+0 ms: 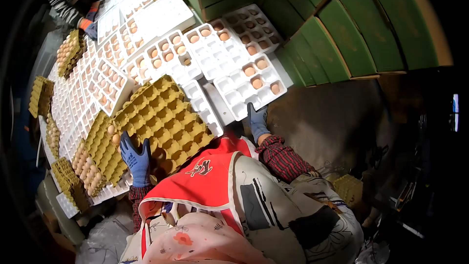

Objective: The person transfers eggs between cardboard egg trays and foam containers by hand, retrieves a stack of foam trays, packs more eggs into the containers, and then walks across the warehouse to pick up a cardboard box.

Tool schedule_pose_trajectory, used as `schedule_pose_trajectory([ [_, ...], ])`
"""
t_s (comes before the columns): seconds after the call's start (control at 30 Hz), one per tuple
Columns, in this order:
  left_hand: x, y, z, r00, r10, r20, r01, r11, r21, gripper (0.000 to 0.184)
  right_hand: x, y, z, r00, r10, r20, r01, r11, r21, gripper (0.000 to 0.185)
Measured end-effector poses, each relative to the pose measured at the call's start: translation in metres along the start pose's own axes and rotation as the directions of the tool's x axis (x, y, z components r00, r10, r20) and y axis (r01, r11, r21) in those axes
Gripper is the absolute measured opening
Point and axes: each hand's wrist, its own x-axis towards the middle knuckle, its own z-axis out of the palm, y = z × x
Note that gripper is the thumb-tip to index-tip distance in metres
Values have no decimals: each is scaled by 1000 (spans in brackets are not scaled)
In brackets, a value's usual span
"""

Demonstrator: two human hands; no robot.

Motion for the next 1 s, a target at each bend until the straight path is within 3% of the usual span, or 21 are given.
schedule_pose_trajectory([
  [0.07, -25, -27, 4, 957, -286, 52, 290, 929, -231, 82, 1, 3, 4, 999, 42, 34, -44, 997, 71, 66],
  [0.1, -43, -50, 23, 928, -360, 97, 373, 904, -210, 87, 6, 11, 0, 988, 115, 103, -131, 979, 159, 66],
  [0.13, -47, -59, 28, 941, -334, 57, 338, 933, -120, 90, 12, 32, -4, 980, -20, 196, -27, 972, 233, 64],
  [0.2, -39, -43, 12, 923, -383, 49, 386, 918, -97, 79, -29, -57, -26, 879, 419, 227, -375, 902, -213, 60],
  [0.23, -38, -42, 12, 946, -324, -24, 318, 939, -128, 68, -44, -77, -29, 835, 500, 229, -454, 862, -227, 54],
  [0.3, -36, -44, 14, 934, -354, -46, 326, 897, -297, 54, -52, -85, -41, 644, 594, 481, -468, 804, -367, 43],
  [0.37, -34, -39, 9, 913, -386, -135, 273, 820, -503, 48, -79, -91, -28, 707, 220, 673, -74, 968, -239, 32],
  [0.4, -30, -30, -1, 893, -437, -106, 268, 706, -655, 47, -90, -102, -16, 720, 227, 655, -113, 971, -212, 34],
  [0.43, -30, -30, -7, 897, -435, -74, 281, 693, -664, 47, -98, -110, -3, 724, 169, 668, -54, 980, -189, 39],
  [0.5, -29, -40, -15, 884, -461, -81, 237, 589, -773, 45, -98, -109, 25, 687, 14, 727, -76, 996, 52, 44],
  [0.53, -31, -56, -23, 867, -485, -110, 235, 595, -769, 46, -86, -95, 37, 680, -93, 727, -24, 988, 150, 45],
  [0.57, -31, -74, -28, 855, -502, -131, 232, 596, -768, 47, -91, -110, 45, 692, -79, 718, 16, 995, 94, 45],
  [0.67, -30, -137, -69, 626, -768, -133, 108, 254, -961, 46, -101, -131, 63, 667, -92, 740, 31, 995, 96, 47],
  [0.73, -44, -213, -85, 516, -826, -226, 100, 320, -942, 39, -103, -123, 76, 640, -81, 764, 41, 997, 71, 47],
  [0.77, -49, -253, -86, 457, -809, -370, 107, 463, -880, 39, -104, -118, 78, 629, -66, 774, 47, 998, 47, 47],
  [0.8, -53, -289, -84, 377, -825, -420, 124, 494, -860, 40, -107, -106, 87, 622, -82, 779, 26, 996, 85, 47],
  [0.83, -69, -348, -67, 291, -800, -525, 330, 599, -730, 37, -128, -122, 96, 611, -20, 791, -9, 999, 32, 46],
  [0.87, -61, -353, -82, 128, -959, -252, 181, 272, -945, 37, -137, -117, 106, 567, -67, 821, 39, 998, 55, 46],
  [0.9, -54, -352, -87, 4, -967, -255, 252, 247, -936, 41, -151, -122, 115, 562, -161, 811, 198, 979, 57, 46],
  [0.97, -91, -468, -29, 114, -851, -512, 443, 505, -741, 47, -167, -134, 122, 486, -231, 843, 385, 923, 31, 44],
  [1.0, -83, -430, -38, 239, -753, -613, 571, 620, -538, 49, -172, -141, 123, 454, -272, 849, 510, 860, 4, 43],
])
